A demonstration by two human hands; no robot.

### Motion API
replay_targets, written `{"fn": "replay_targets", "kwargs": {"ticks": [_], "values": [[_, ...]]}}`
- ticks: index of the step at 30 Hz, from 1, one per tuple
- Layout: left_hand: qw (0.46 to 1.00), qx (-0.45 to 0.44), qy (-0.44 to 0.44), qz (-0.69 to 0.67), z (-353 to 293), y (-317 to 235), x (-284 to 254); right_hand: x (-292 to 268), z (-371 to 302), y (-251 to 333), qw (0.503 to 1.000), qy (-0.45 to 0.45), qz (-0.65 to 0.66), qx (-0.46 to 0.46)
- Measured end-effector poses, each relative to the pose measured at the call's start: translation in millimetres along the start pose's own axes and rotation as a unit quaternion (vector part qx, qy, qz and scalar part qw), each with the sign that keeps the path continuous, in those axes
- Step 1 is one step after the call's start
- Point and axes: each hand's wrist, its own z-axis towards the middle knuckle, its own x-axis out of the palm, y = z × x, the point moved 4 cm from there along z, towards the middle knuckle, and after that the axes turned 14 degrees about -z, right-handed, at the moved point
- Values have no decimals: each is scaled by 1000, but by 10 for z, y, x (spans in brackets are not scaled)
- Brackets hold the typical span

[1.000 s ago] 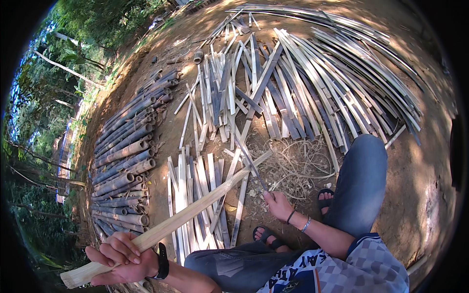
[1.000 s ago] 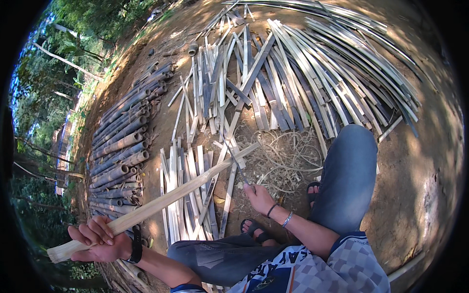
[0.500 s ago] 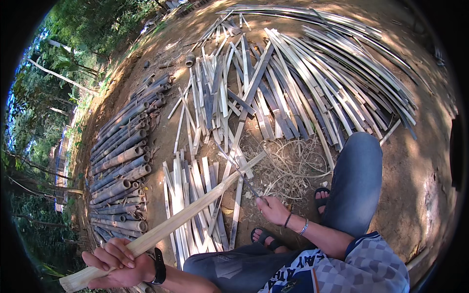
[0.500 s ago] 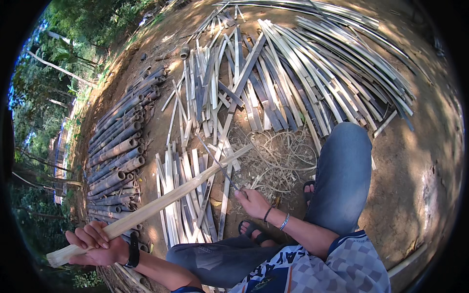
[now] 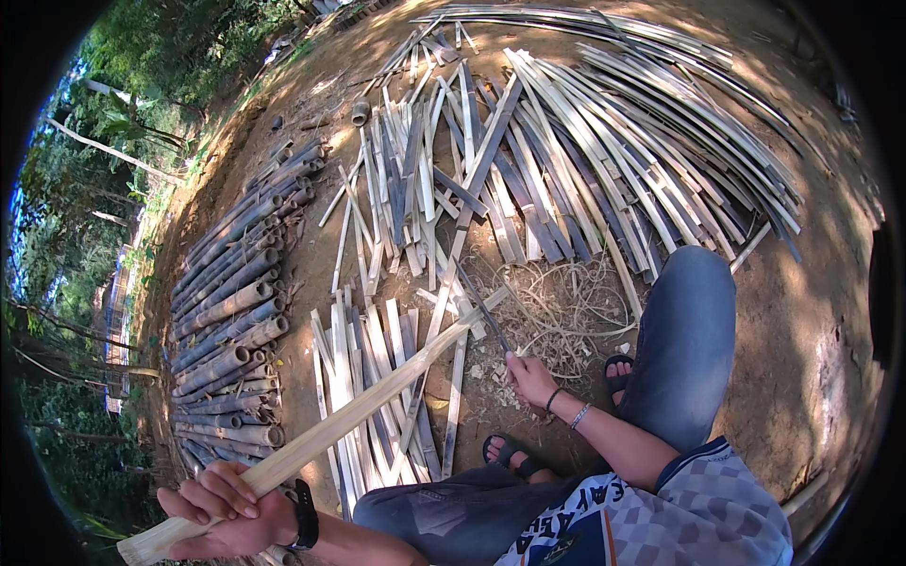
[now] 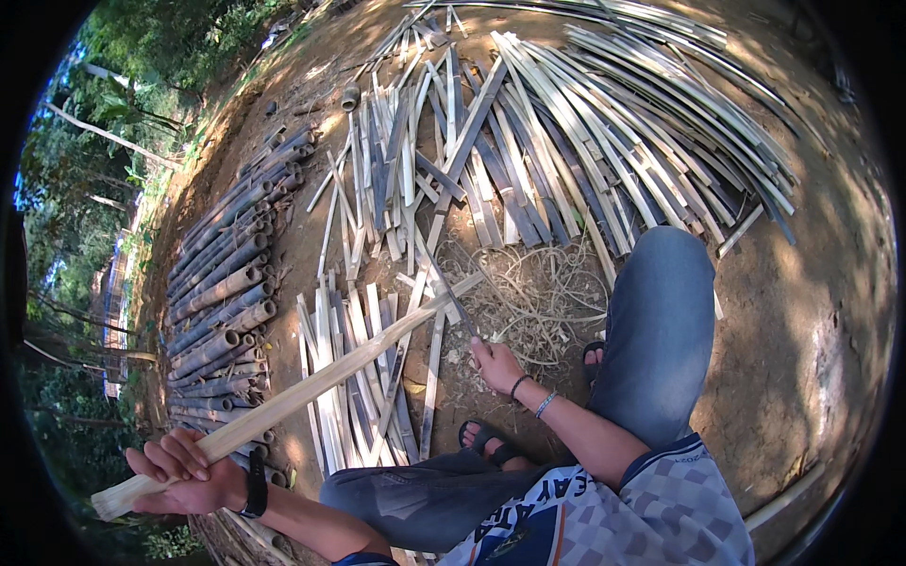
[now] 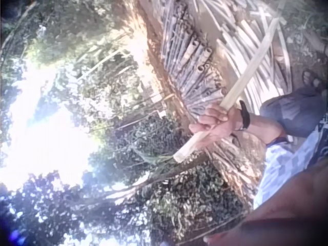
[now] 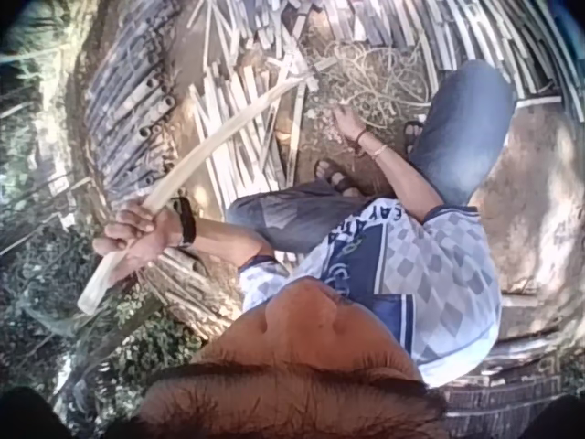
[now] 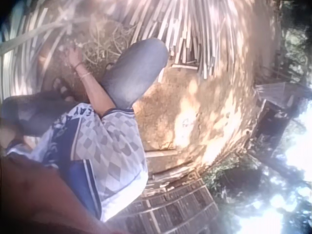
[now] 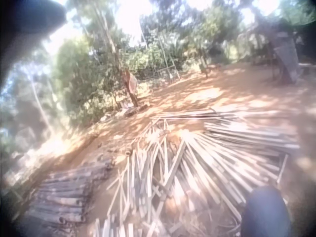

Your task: The person shaves a thin strip of bamboo by hand using a knife while sitting in an outdoor workshop.

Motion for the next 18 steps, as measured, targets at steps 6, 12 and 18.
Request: {"fn": "replay_targets", "kwargs": {"ticks": [6, 12, 18], "values": [[998, 28, -37, 33, 11, -24, -28, 146, -52, 64, 972, -48, -127, -192], [998, 22, -23, 48, -59, -256, 160, 187, -191, 122, 999, 7, -28, -27], [997, 4, -35, 64, 6, -255, 112, 223, -102, -81, 955, -80, -164, -235]]}}
